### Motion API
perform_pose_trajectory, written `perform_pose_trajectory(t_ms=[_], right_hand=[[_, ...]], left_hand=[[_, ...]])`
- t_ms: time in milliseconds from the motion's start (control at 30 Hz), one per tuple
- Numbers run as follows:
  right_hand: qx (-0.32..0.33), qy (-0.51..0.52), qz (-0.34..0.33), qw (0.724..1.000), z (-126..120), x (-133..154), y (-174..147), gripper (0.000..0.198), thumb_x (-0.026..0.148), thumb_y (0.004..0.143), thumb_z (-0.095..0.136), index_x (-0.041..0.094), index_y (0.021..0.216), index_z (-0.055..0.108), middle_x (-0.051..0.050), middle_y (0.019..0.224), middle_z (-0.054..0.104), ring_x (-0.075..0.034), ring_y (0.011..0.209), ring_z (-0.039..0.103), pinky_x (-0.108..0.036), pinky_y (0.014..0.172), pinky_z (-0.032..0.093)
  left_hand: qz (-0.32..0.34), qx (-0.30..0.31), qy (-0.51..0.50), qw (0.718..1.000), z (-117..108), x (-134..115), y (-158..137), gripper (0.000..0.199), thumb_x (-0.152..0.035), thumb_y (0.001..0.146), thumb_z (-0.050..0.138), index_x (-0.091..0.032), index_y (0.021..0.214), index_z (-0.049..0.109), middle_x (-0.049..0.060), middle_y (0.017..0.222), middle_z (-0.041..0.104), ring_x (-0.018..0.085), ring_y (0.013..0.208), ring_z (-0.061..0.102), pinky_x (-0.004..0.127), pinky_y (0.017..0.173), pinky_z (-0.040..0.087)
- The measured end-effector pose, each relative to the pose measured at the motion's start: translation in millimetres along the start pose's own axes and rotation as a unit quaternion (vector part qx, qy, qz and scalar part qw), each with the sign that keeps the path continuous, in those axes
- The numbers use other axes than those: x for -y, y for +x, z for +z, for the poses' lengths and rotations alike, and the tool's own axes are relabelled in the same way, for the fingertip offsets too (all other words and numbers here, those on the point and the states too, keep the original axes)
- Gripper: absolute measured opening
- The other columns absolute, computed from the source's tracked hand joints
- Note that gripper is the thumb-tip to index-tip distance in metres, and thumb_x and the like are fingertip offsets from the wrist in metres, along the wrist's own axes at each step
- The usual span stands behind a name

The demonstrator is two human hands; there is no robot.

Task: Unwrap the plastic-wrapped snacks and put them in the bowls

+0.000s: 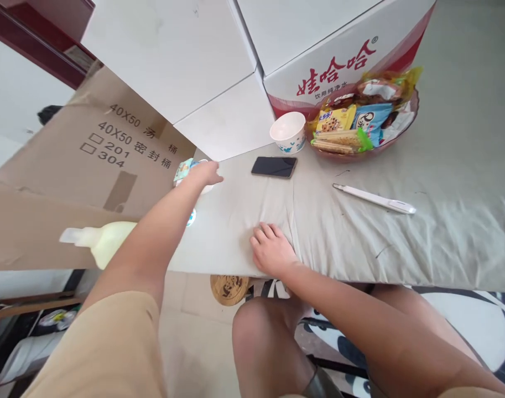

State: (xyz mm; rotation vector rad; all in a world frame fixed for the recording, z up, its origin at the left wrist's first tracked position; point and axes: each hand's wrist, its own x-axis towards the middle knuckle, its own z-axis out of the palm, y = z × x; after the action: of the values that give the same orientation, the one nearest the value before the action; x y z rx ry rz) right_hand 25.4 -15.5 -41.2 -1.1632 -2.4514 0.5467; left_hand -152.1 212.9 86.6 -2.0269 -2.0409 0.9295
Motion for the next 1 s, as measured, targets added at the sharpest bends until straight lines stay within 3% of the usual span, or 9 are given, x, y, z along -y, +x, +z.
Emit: perform_pose_trajectory(t_ms=[67,167,267,600,733,833,900,1000], right_hand=[[0.006,0.008,-0.002,1.0,-1,0,1,0.04,0.025,0.095,0.05,0.007,0.128,0.064,-0.021,0.142,0.057,-0.038,0.143,0.038,-0.052,0.117,0.028],[0.009,0.02,-0.005,1.0,-2,1,4,0.042,0.026,0.096,0.049,0.005,0.13,0.063,-0.021,0.143,0.056,-0.039,0.143,0.037,-0.053,0.117,0.028],[0.006,0.028,-0.004,1.0,-2,0,8,0.042,0.027,0.097,0.048,0.006,0.13,0.063,-0.021,0.143,0.055,-0.038,0.143,0.038,-0.053,0.117,0.029],[0.008,0.037,-0.009,0.999,-1,-3,11,0.041,0.027,0.097,0.049,0.006,0.129,0.063,-0.022,0.143,0.056,-0.037,0.143,0.038,-0.052,0.117,0.029],[0.021,0.033,-0.006,0.999,-3,-2,12,0.042,0.026,0.096,0.049,0.005,0.13,0.063,-0.022,0.142,0.056,-0.038,0.143,0.037,-0.052,0.117,0.029],[0.026,0.031,-0.005,0.999,-4,-2,12,0.042,0.026,0.096,0.048,0.005,0.131,0.063,-0.021,0.142,0.056,-0.038,0.143,0.038,-0.052,0.117,0.03],[0.022,0.03,-0.006,0.999,-5,-2,12,0.042,0.026,0.096,0.049,0.006,0.131,0.063,-0.021,0.143,0.056,-0.037,0.143,0.038,-0.052,0.117,0.03],[0.022,0.03,-0.008,0.999,-4,-3,11,0.043,0.027,0.096,0.049,0.006,0.131,0.063,-0.021,0.144,0.055,-0.037,0.144,0.037,-0.051,0.117,0.029]], left_hand=[[0.096,-0.017,-0.004,0.995,-11,-39,12,0.068,-0.04,0.083,0.067,-0.021,0.145,0.047,0.012,0.149,0.054,0.029,0.136,0.052,0.037,0.111,0.044],[0.257,-0.031,-0.014,0.966,-20,-95,29,0.089,-0.032,0.071,0.073,-0.022,0.152,0.038,0.012,0.157,0.045,0.029,0.142,0.047,0.033,0.115,0.04],[0.295,-0.007,-0.046,0.955,-20,-123,43,0.098,-0.026,0.063,0.073,-0.023,0.153,0.034,0.013,0.149,0.05,0.03,0.131,0.056,0.036,0.107,0.047],[0.31,-0.013,-0.089,0.946,-15,-113,78,0.09,-0.028,0.054,0.074,-0.017,0.139,0.049,0.012,0.134,0.058,0.033,0.122,0.06,0.038,0.103,0.049],[0.316,-0.007,-0.082,0.945,-18,-114,79,0.088,-0.027,0.052,0.075,-0.018,0.137,0.051,0.012,0.134,0.058,0.033,0.121,0.06,0.038,0.102,0.05],[0.319,-0.028,-0.091,0.943,-15,-110,82,0.092,-0.02,0.055,0.071,-0.018,0.143,0.046,0.013,0.143,0.052,0.032,0.131,0.053,0.037,0.11,0.046],[0.3,-0.078,-0.111,0.944,-10,-105,84,0.097,-0.012,0.058,0.067,-0.019,0.15,0.038,0.013,0.15,0.045,0.032,0.141,0.044,0.038,0.118,0.039],[0.198,-0.122,-0.141,0.962,-1,-95,82,0.1,-0.007,0.061,0.064,-0.024,0.154,0.032,0.012,0.153,0.04,0.034,0.144,0.04,0.042,0.119,0.037]])
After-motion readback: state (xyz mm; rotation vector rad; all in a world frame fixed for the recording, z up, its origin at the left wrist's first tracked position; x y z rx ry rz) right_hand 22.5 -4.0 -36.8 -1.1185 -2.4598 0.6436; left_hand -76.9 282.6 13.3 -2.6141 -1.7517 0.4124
